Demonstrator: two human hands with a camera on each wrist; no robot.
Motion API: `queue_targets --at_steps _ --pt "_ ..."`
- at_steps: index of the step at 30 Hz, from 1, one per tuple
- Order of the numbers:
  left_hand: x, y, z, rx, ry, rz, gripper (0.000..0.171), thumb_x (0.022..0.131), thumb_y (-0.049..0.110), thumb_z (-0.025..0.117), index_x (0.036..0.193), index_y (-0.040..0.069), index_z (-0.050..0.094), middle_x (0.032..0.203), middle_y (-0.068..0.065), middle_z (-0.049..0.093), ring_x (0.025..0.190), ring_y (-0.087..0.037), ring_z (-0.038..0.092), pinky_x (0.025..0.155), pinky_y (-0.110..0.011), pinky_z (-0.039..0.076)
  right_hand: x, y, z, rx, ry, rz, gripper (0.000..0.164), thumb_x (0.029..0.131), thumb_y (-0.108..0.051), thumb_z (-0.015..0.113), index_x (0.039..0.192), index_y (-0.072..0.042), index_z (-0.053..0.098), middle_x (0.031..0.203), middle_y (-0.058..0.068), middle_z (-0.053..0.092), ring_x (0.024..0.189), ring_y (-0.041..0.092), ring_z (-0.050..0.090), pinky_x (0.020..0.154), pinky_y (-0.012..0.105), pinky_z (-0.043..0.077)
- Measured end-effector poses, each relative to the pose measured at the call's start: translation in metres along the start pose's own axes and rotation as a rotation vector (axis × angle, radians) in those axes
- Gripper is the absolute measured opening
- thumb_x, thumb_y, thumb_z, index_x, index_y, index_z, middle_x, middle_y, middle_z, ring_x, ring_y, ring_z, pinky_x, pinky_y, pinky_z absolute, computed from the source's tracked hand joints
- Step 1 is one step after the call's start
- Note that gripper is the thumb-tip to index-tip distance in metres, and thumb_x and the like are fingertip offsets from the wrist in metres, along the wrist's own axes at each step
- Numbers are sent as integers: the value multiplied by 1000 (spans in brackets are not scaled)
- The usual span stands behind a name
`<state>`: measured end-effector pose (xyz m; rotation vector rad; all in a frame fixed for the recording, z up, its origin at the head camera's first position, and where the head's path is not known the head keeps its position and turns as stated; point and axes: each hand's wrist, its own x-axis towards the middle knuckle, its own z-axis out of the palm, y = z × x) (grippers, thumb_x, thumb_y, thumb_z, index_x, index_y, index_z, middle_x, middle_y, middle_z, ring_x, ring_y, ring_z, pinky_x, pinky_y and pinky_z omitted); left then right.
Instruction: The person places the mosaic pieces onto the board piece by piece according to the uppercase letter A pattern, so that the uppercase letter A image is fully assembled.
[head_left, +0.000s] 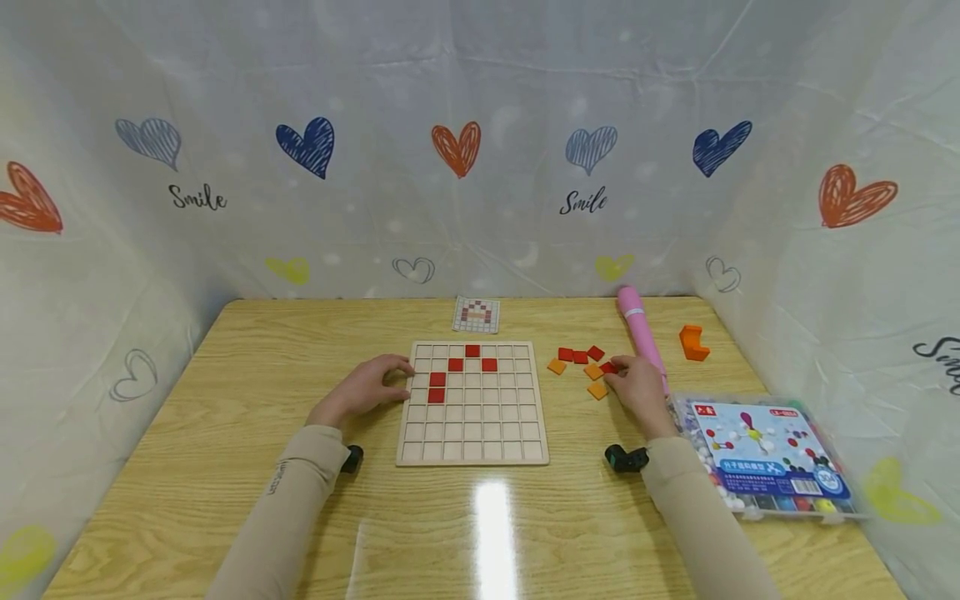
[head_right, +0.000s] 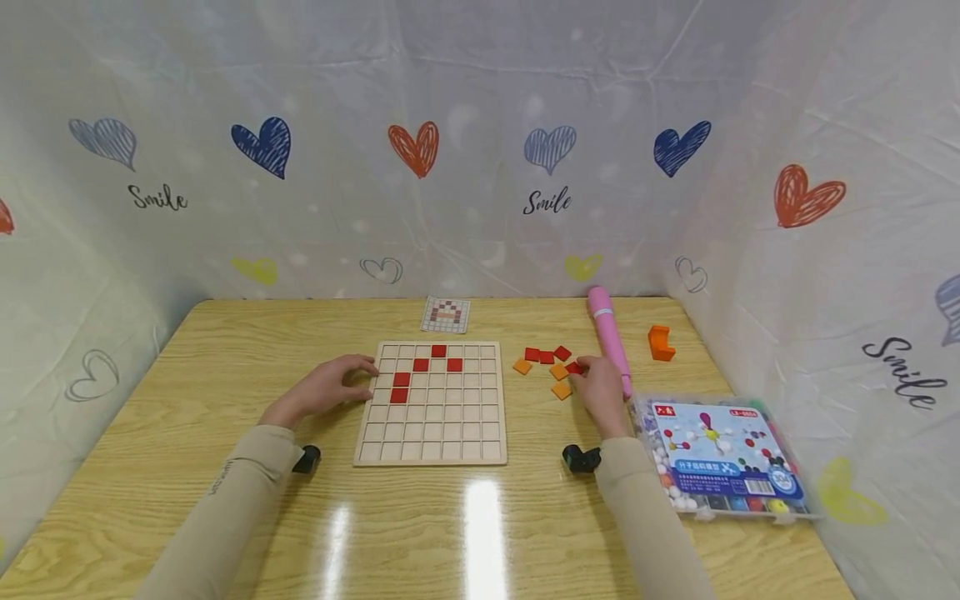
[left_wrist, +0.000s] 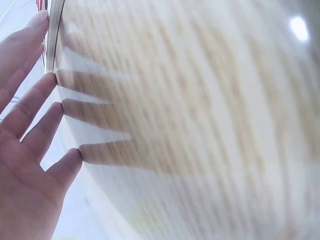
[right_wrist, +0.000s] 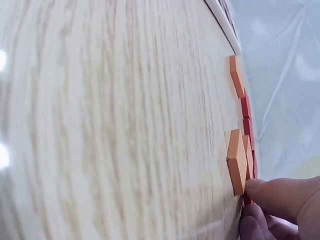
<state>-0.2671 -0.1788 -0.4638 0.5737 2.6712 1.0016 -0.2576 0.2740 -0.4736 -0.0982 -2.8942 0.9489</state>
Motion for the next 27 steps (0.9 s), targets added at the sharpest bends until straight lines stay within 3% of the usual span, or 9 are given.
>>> queue_targets --at_steps 6,13,21,27 --pt "2 -1 0 1 0 -1 34 91 15 70 124 5 62 147 -19 44 139 -40 32 115 -55 26 6 -1 -1 -80 -49 -69 33 92 -8 65 118 13 63 114 30 64 106 43 60 92 53 50" --pt "4 -4 2 1 1 -19 34 91 16 71 123 8 62 148 -17 43 140 -38 32 116 -53 26 7 -4 -2 -103 -10 -120 28 92 -4 63 114 13 65 110 29 66 104 43 61 91 54 50" --pt "2 -1 1 5 0 -5 34 92 14 70 124 6 62 147 -19 44 140 -40 32 115 -54 26 -1 -15 -5 17 28 -122 31 94 -5 63 121 10 63 115 27 65 99 39 65 80 47 57" --pt "0 1 1 4 4 -5 34 91 14 70 123 5 62 147 -19 44 139 -40 33 116 -54 27 -2 -31 -6 122 -37 -117 36 95 -15 65 128 0 63 121 18 65 89 27 67 61 30 54"
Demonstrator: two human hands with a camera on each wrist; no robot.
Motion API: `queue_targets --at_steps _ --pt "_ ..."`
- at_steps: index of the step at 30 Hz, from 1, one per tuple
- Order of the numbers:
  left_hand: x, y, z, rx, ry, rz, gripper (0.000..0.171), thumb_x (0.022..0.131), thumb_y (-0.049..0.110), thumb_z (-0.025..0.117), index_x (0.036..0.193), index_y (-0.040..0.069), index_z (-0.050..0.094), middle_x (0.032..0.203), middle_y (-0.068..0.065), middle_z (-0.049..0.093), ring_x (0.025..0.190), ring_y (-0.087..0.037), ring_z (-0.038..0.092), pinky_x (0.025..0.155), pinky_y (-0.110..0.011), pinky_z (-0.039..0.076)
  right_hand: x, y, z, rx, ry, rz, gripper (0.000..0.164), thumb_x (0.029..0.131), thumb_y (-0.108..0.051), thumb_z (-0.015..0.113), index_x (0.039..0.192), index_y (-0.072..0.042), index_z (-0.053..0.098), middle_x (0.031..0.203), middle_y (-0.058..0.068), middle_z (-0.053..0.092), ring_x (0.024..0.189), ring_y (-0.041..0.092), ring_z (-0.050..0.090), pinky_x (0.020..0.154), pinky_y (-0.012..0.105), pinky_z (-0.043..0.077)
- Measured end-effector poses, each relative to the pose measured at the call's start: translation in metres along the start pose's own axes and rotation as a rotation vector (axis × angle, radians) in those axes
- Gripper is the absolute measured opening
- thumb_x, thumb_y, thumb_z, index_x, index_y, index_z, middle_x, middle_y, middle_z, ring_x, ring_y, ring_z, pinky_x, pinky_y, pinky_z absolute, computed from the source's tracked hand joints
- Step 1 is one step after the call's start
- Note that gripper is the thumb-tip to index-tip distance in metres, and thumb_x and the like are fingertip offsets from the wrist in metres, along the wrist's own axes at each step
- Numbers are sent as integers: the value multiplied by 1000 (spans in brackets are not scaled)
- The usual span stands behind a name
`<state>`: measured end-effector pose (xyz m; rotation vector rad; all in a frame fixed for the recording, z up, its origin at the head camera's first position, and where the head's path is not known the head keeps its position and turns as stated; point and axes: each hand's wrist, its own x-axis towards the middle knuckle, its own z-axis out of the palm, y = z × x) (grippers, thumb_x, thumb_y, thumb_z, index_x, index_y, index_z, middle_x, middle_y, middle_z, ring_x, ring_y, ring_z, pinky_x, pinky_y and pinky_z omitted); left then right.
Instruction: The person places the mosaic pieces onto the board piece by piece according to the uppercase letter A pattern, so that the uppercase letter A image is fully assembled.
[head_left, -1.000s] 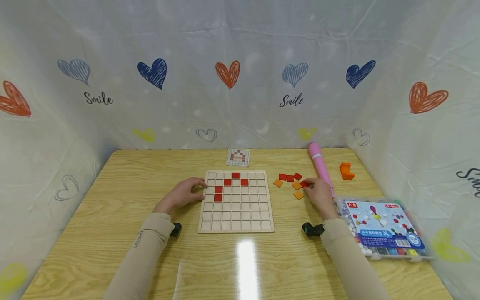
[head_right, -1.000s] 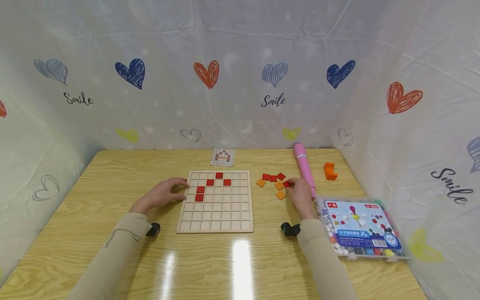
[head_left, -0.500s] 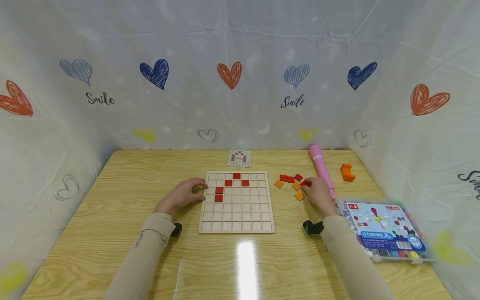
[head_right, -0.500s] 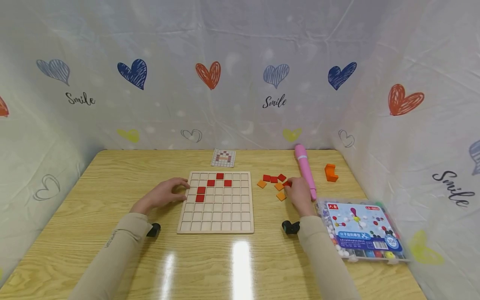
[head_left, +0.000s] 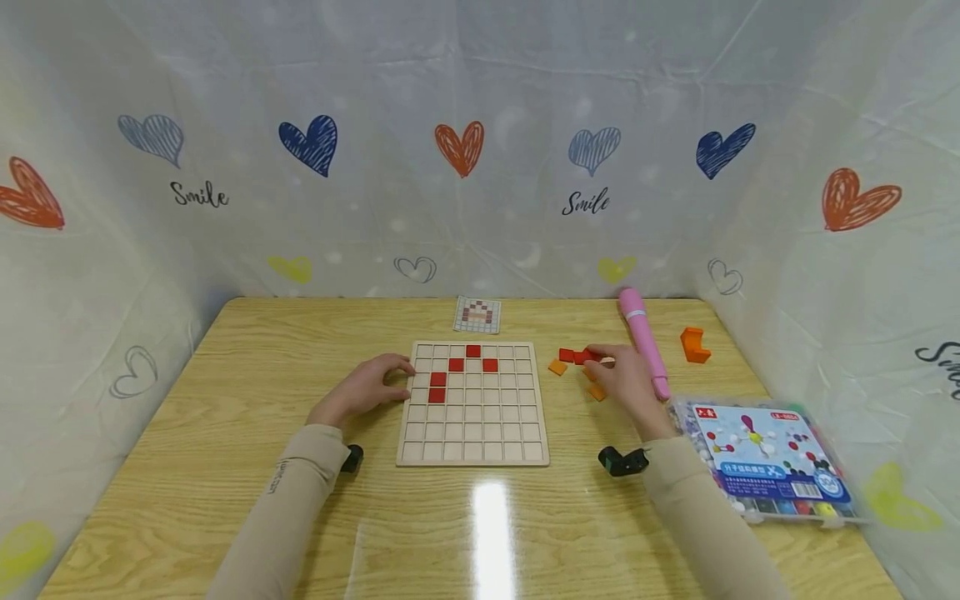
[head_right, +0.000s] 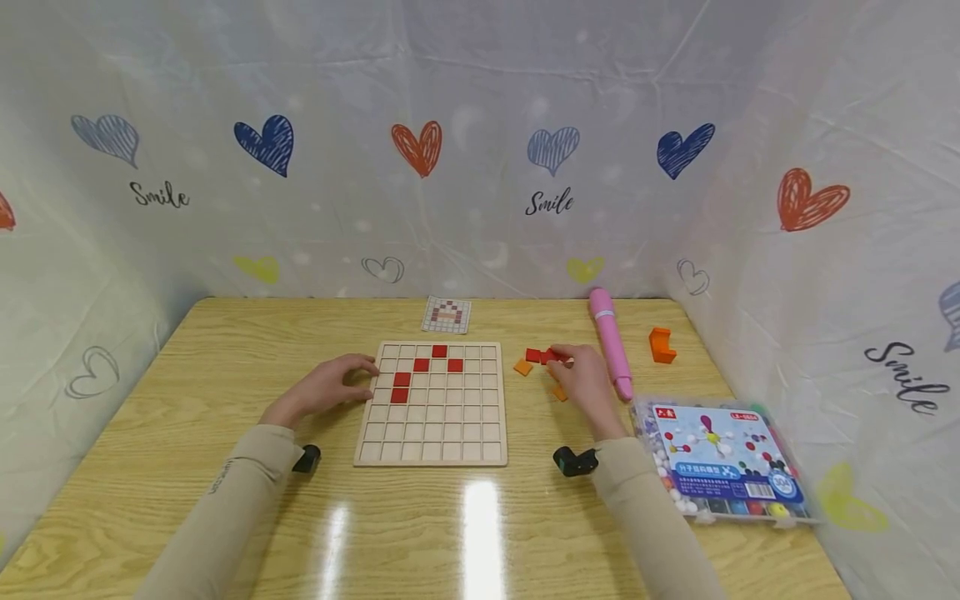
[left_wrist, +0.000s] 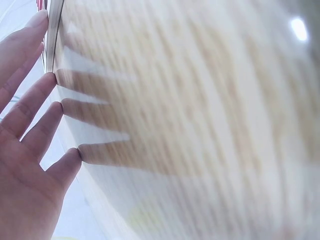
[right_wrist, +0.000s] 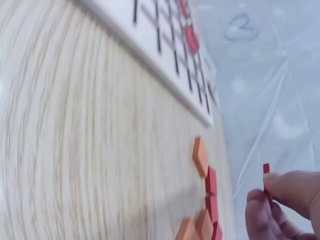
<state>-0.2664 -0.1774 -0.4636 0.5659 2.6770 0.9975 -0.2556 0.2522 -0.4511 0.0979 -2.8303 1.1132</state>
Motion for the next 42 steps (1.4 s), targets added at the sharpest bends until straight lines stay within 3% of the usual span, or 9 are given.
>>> queue_targets --at_steps 4,10,18,27,33,42 --pt "0 1 0 5 5 2 33 91 14 71 122 5 62 145 -20 45 139 -40 34 115 -54 27 0 -14 3 40 -38 6 38 95 -19 66 130 -4 63 119 18 65 81 24 60 55 25 47" --pt "0 -1 0 10 10 -1 34 91 14 71 122 5 62 145 -20 45 139 -40 34 116 -53 26 -5 -32 13 160 -79 -2 40 94 -18 67 131 -5 62 124 20 57 99 28 60 67 27 50" --pt "2 -3 1 -1 5 -12 34 90 14 72 122 6 62 146 -20 45 140 -40 32 117 -53 24 -8 -53 30 235 -146 -7 38 94 -13 67 131 -5 63 125 18 54 104 29 63 77 29 53" --pt "3 -4 0 -10 2 -11 35 91 15 71 123 7 62 146 -18 45 140 -39 33 116 -53 25 -11 -71 49 183 -238 -27 32 91 -20 71 123 -14 69 121 7 62 100 21 64 85 36 55" --pt "3 -4 0 -8 0 -5 35 91 15 71 123 7 62 146 -18 45 140 -39 33 116 -53 25 -15 -85 69 169 -300 -120 28 89 -17 73 117 -12 72 118 5 65 93 16 67 81 33 57" --pt "2 -3 -1 10 -3 10 34 91 14 71 123 6 62 146 -19 45 139 -40 33 117 -53 25 -16 -111 97 109 -409 -231 27 90 -15 70 117 -11 72 115 4 67 94 15 66 81 31 56"
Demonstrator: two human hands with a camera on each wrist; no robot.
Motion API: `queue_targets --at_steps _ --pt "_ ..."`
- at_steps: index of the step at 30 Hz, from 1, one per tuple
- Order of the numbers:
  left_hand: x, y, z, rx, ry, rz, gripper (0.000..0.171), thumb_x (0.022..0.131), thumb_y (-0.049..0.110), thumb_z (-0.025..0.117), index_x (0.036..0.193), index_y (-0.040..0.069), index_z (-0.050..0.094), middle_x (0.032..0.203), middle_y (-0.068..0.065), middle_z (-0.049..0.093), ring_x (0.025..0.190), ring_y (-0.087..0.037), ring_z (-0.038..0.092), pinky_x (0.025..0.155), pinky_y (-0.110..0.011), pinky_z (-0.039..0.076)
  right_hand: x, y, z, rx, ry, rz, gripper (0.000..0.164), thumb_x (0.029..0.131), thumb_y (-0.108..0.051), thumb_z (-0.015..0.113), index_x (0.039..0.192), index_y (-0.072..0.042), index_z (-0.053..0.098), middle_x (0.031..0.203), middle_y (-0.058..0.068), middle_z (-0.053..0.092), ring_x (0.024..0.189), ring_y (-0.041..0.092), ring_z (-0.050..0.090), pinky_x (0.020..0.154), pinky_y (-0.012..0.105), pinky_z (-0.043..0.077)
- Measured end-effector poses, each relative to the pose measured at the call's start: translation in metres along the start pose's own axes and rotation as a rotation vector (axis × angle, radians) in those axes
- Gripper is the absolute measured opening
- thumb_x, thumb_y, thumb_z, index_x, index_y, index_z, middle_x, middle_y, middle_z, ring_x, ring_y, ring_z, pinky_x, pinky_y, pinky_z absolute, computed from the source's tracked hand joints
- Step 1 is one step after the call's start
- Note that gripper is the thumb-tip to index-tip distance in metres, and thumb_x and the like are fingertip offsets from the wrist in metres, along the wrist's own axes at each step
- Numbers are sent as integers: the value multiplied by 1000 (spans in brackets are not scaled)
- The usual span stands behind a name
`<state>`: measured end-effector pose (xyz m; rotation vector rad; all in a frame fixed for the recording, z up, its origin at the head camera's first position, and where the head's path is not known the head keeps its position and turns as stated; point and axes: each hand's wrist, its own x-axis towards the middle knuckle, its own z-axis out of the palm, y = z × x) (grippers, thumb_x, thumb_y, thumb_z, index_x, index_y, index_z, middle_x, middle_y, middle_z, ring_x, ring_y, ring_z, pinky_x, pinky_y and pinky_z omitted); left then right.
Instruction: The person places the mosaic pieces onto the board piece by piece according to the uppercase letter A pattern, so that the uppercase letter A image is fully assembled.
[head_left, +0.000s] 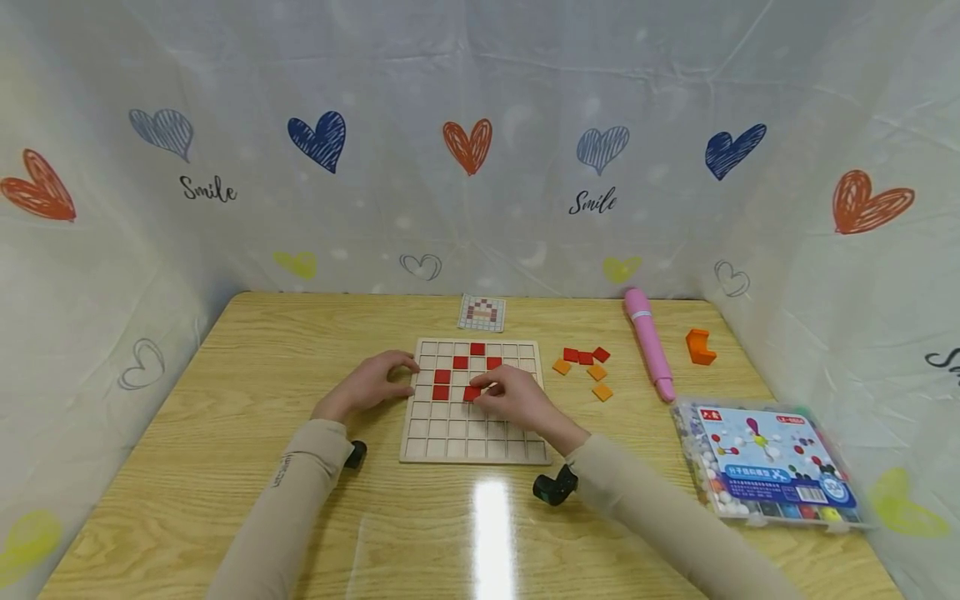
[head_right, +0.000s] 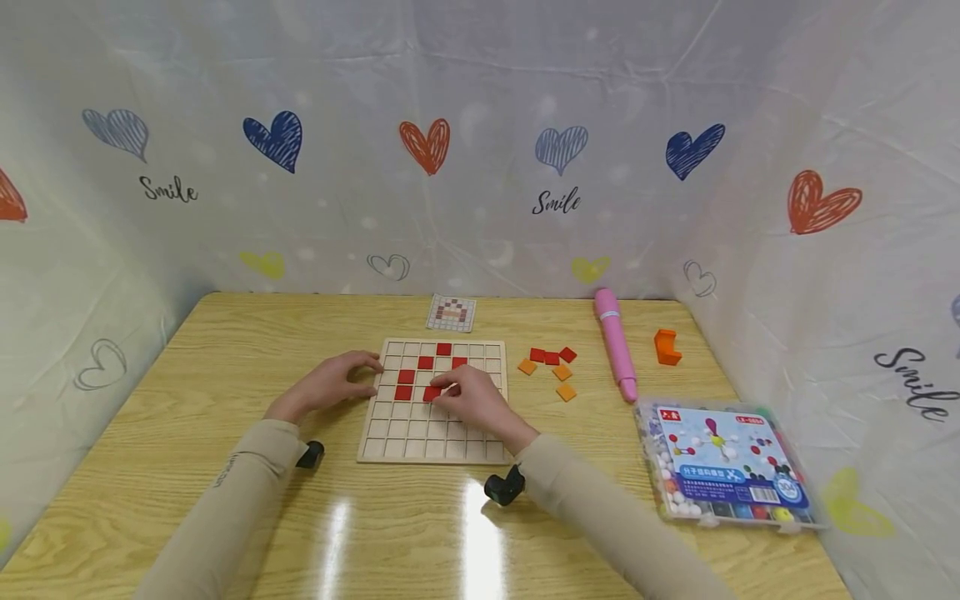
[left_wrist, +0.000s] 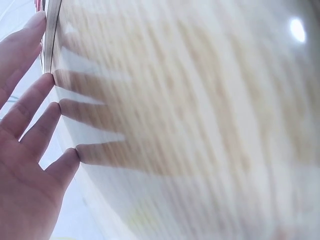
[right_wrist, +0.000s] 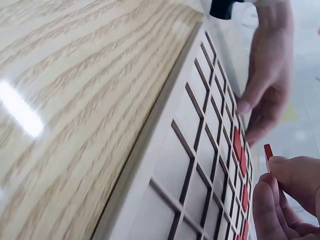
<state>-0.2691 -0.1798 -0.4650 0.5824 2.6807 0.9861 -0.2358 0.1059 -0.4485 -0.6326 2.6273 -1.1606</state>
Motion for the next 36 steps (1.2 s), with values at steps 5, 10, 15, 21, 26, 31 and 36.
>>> queue_targets --at_steps 5,10,15,21,26,31,36 --pt "1 1 0 7 1 3 33 91 14 71 122 6 62 144 -20 46 138 -40 35 116 -54 26 10 -6 14 -7 -62 -34 27 90 -14 71 116 -8 72 113 4 69 92 15 67 79 30 56" --pt "1 1 0 8 -1 3 34 91 14 71 122 6 62 143 -20 48 138 -39 36 116 -53 27 16 -10 25 -48 -80 -60 24 89 -11 71 113 -5 72 110 6 69 91 17 67 80 30 55" --pt "1 0 0 11 0 14 34 90 14 72 122 6 62 142 -19 49 137 -38 37 115 -53 28 22 -16 32 -103 -93 -83 22 89 -9 71 111 -7 73 107 4 68 91 15 64 78 26 53" --pt "2 -1 0 24 3 11 34 89 15 73 121 6 63 141 -19 50 136 -38 38 115 -53 28 27 -23 39 -174 -85 -139 19 87 -5 70 105 -5 75 99 4 70 89 14 60 76 24 52" --pt "3 0 1 23 3 7 34 89 15 73 121 6 63 141 -19 50 136 -38 38 115 -52 28 29 -23 44 -239 -55 -178 18 84 -3 70 100 -5 76 94 3 72 89 15 58 77 25 50" --pt "4 -1 1 23 4 3 34 89 15 73 120 7 63 141 -18 50 136 -37 38 115 -52 28 29 -24 46 -259 -43 -192 17 84 -3 71 100 -4 76 93 4 71 87 16 57 75 26 50" --pt "5 -1 1 17 3 1 35 88 15 74 120 6 63 141 -19 50 136 -38 38 115 -52 28 28 -25 46 -263 -40 -196 16 84 -3 71 99 -3 76 92 5 71 85 16 57 73 26 49"
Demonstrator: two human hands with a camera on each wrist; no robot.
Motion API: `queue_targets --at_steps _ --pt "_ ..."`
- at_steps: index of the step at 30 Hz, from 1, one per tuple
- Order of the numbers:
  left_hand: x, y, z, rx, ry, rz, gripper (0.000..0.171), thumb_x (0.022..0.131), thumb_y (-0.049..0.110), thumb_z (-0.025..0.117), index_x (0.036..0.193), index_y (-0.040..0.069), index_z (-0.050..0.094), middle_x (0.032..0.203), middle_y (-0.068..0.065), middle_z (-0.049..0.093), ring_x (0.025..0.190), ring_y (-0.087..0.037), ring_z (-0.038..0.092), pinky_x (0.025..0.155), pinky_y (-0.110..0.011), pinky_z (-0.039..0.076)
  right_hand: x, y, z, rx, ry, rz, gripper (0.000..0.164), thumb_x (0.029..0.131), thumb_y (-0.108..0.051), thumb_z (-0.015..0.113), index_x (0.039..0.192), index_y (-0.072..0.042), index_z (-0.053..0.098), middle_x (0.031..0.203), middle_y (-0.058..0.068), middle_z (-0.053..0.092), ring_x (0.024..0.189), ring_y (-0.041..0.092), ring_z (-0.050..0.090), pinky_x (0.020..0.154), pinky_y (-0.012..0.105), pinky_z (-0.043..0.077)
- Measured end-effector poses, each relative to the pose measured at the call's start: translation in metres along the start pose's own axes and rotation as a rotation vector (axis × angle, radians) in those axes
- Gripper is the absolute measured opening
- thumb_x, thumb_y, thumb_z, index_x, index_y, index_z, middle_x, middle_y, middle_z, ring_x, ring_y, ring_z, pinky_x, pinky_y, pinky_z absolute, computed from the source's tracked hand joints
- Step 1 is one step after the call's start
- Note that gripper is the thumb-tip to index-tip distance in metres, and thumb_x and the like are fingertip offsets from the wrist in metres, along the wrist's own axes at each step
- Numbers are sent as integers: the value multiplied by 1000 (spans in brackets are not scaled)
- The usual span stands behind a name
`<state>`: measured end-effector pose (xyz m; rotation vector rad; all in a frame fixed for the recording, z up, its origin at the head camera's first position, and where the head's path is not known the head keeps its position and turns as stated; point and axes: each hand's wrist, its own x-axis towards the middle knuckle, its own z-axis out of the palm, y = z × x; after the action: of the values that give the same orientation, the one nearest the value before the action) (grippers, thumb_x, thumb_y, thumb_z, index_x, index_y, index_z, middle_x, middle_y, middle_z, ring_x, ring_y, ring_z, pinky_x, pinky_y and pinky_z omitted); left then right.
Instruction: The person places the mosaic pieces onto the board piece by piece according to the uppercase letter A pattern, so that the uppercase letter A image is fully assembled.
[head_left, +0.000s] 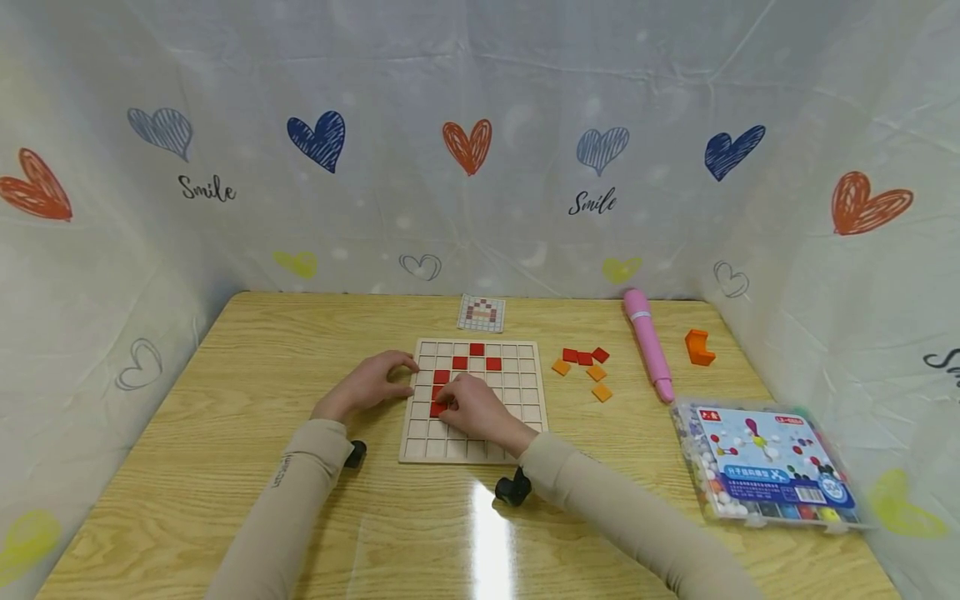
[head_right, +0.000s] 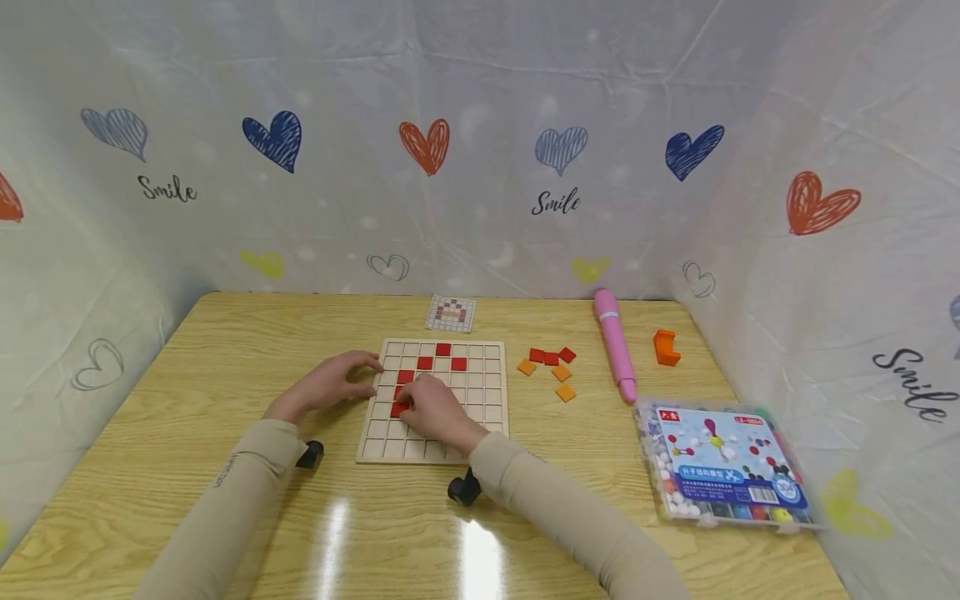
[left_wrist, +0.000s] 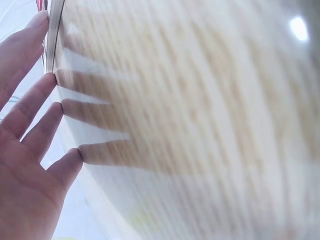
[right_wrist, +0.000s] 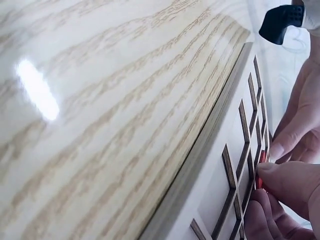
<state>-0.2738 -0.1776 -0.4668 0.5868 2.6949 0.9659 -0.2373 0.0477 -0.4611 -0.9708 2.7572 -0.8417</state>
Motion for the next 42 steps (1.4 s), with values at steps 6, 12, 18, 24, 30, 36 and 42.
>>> queue_targets --at_steps 6,12,18,24,30,36,42 --pt "-1 0 0 0 2 7 35 88 15 74 120 6 62 140 -19 51 136 -38 39 115 -52 28 0 -1 0 -9 0 22 15 85 -7 71 100 -4 76 92 4 70 86 15 57 74 26 49" --pt "-1 2 0 -9 6 4 34 89 15 73 120 6 63 141 -18 50 136 -38 38 115 -53 28 0 0 1 -21 9 28 15 86 -7 71 100 -5 75 92 4 69 86 15 57 76 26 50" --pt "-1 3 0 -10 8 4 34 89 14 73 120 6 62 142 -19 49 137 -38 38 115 -53 28 -4 1 -2 35 26 35 15 86 -9 71 100 -5 75 93 4 70 86 15 58 75 26 50" --pt "0 1 0 -6 11 3 34 90 15 72 122 6 62 142 -19 49 137 -39 37 115 -53 28 -15 9 -9 153 73 109 20 91 -14 68 109 -8 74 104 3 69 89 13 63 77 26 54" --pt "0 0 0 2 8 -5 35 90 16 72 122 6 62 143 -19 48 138 -39 36 116 -53 27 -33 34 -27 262 205 212 25 92 -18 70 115 -7 71 110 5 67 92 17 65 83 33 56" --pt "-3 1 0 11 4 -8 35 90 16 72 122 6 62 144 -19 48 138 -39 36 116 -52 28 -54 74 -57 380 368 391 31 95 -23 67 122 -9 68 116 7 65 104 24 62 89 39 54" --pt "-4 0 0 8 4 1 35 91 16 71 123 6 62 144 -19 47 138 -40 35 116 -53 26 -77 120 -88 485 458 507 39 97 -26 64 131 -9 62 124 9 62 106 26 59 81 31 54"
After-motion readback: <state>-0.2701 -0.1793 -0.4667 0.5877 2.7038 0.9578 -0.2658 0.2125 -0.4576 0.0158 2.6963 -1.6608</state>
